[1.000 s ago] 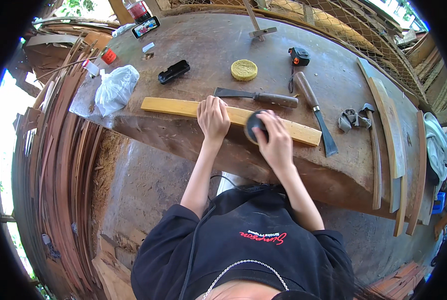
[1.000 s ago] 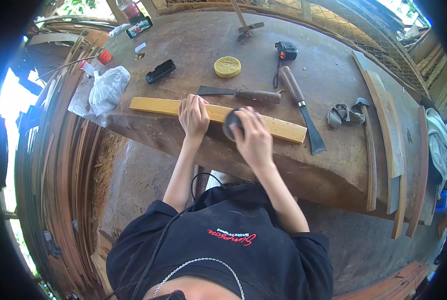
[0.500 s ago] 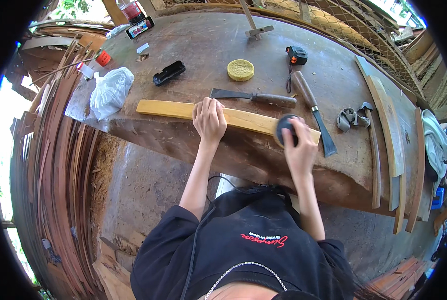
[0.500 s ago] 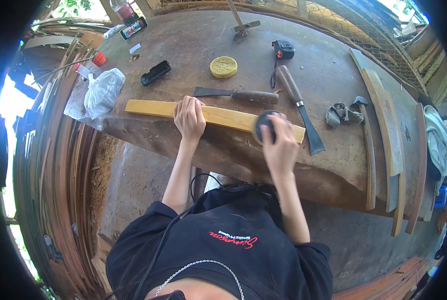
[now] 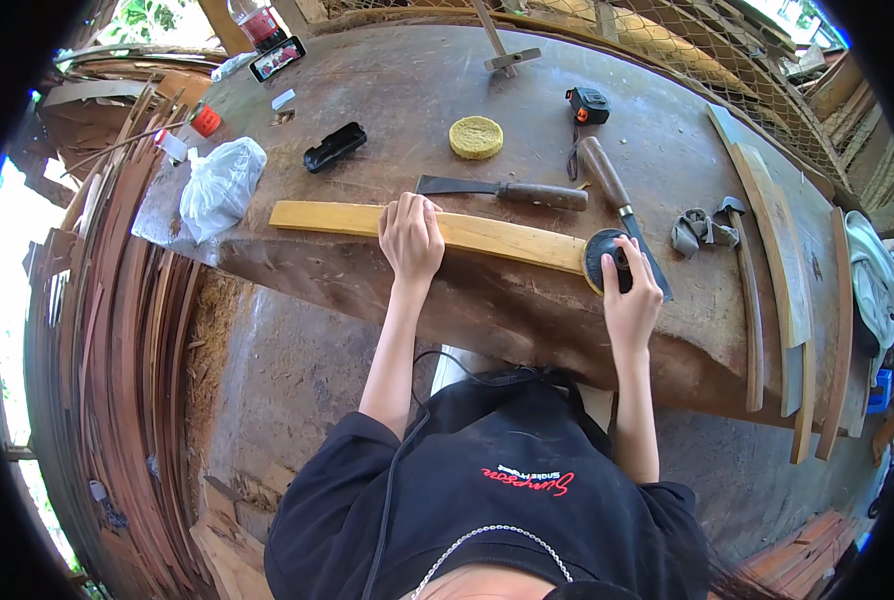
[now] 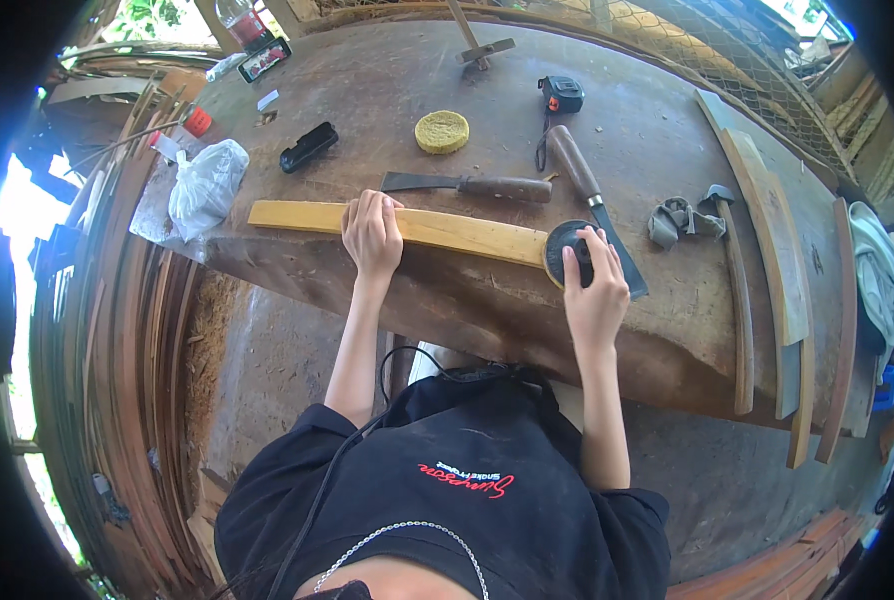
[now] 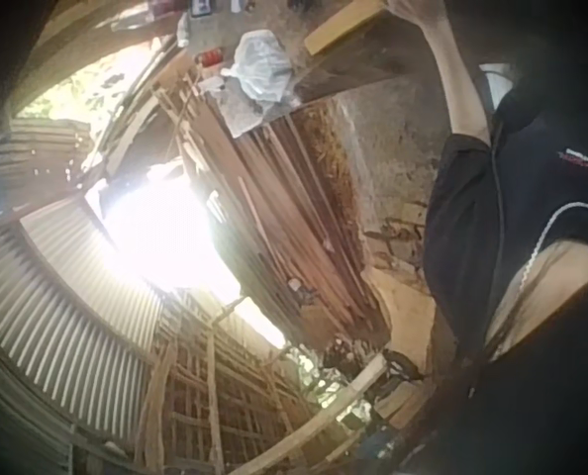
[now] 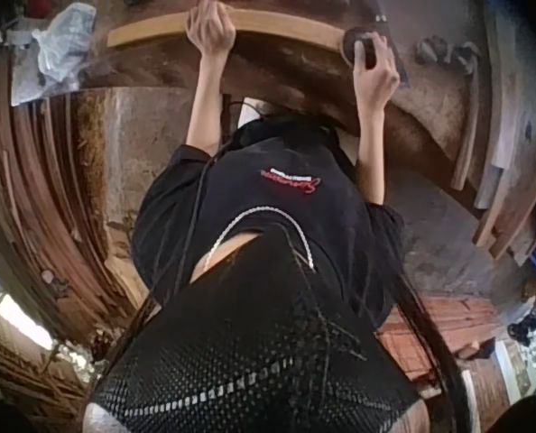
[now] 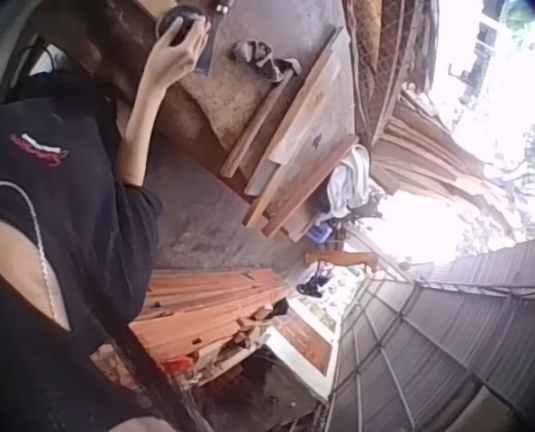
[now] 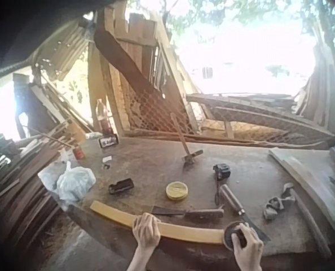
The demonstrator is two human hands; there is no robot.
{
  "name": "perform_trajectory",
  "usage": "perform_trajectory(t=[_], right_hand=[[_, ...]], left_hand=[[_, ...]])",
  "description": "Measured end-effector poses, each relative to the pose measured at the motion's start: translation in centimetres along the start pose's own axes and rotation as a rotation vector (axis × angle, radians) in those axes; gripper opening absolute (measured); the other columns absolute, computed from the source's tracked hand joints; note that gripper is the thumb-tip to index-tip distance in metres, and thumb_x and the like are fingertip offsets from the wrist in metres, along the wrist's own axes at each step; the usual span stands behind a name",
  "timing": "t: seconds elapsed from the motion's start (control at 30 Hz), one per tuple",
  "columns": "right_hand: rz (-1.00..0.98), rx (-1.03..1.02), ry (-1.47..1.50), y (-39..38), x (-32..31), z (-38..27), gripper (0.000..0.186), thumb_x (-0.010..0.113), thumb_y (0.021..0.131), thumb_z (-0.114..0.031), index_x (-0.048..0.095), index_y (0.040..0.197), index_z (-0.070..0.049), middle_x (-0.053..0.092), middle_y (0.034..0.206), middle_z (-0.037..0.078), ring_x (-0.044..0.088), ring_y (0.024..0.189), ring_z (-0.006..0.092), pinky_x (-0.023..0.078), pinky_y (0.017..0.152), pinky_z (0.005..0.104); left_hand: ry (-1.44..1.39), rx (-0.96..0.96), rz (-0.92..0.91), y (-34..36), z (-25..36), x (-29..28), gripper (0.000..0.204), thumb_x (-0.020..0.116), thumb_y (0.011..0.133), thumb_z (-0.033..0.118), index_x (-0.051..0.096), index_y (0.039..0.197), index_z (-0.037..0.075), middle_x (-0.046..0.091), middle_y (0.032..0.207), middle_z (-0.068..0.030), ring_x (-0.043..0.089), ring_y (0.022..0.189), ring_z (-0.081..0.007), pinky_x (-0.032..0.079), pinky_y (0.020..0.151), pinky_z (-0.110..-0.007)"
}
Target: The person smooths a long, thin piece of wood with a sanding block. They then use a chisel and a mallet to carve and shape the wood. Finally, they use a sanding disc to further smooth the surface of the wood.
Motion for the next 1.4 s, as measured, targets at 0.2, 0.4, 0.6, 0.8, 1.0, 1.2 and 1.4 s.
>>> perform_trajectory(t=[0.2,0.4,0.6,0.8,1.0,1.2,1.4], right_hand=[[-0.081,-0.173,0.197,0.2,8.4,-8.7,0.021,0.065,0.085,-0.018,0.064,0.103,-0.008,0.066,0.107,0.012,0.060,0.110,0.0293,0.047,0.094,0.0385],[-0.101,-0.183,0.153,0.0,6.1,-7.1,0.023,0.067,0.084,-0.019,0.064,0.103,-0.007,0.067,0.108,0.011,0.061,0.108,0.0273,0.049,0.091,0.0373],[-0.002,-0.012,0.004,-0.2,0.2,0.4,0.022,0.064,0.088,-0.019,0.065,0.105,-0.005,0.067,0.110,0.014,0.059,0.113,0.0294,0.046,0.097,0.0387],[-0.139,-0.200,0.222,0.2,9.4,-9.7,0.022,0.064,0.085,-0.018,0.063,0.105,-0.010,0.066,0.109,0.013,0.060,0.108,0.0290,0.048,0.092,0.0382],[-0.129,-0.154,0.156,0.3,6.2,-6.8,0.023,0.066,0.085,-0.021,0.064,0.104,-0.009,0.067,0.110,0.010,0.060,0.110,0.0274,0.048,0.093,0.0375],[-0.011,-0.028,0.018,0.0,0.5,-0.5,0.021,0.066,0.085,-0.016,0.066,0.103,-0.006,0.067,0.108,0.014,0.061,0.110,0.0294,0.048,0.093,0.0387],[-0.136,-0.255,0.273,0.0,10.3,-11.0,0.021,0.066,0.084,-0.016,0.064,0.103,-0.008,0.066,0.109,0.011,0.060,0.110,0.0283,0.047,0.095,0.0382]], left_hand=[[0.061,0.049,-0.047,0.2,0.3,0.5,0.025,0.041,0.093,0.017,0.058,0.076,0.010,0.056,0.081,-0.0046,0.053,0.081,-0.0244,0.039,0.081,-0.036],[0.026,0.026,-0.031,0.0,-0.3,0.0,0.026,0.041,0.092,0.016,0.059,0.075,0.010,0.058,0.080,-0.0039,0.054,0.080,-0.0240,0.040,0.080,-0.036],[-0.010,0.024,0.023,0.0,0.2,-0.1,0.026,0.042,0.092,0.015,0.058,0.072,0.010,0.058,0.078,-0.0037,0.055,0.079,-0.0240,0.040,0.079,-0.036],[0.045,0.041,0.013,-0.1,0.3,0.0,0.024,0.042,0.090,0.015,0.057,0.072,0.010,0.058,0.078,-0.0042,0.055,0.079,-0.0244,0.040,0.079,-0.037],[0.004,0.032,0.034,-0.1,0.1,0.1,0.022,0.043,0.089,0.015,0.057,0.073,0.010,0.058,0.079,-0.0039,0.055,0.080,-0.0242,0.040,0.079,-0.036],[-0.010,0.032,0.042,-0.4,0.3,-0.2,0.021,0.044,0.089,0.014,0.058,0.074,0.011,0.058,0.080,-0.0036,0.055,0.081,-0.0239,0.040,0.080,-0.036],[0.007,0.059,-0.016,0.0,0.6,0.0,0.020,0.044,0.088,0.016,0.057,0.074,0.010,0.058,0.080,-0.0044,0.055,0.082,-0.0241,0.041,0.081,-0.036]])
Point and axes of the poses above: each hand's wrist, its own y-axis towards the middle knuckle, its own x-axis out of the palm, z = x × y, the point moved 8 cm from there along y, towards the middle knuckle
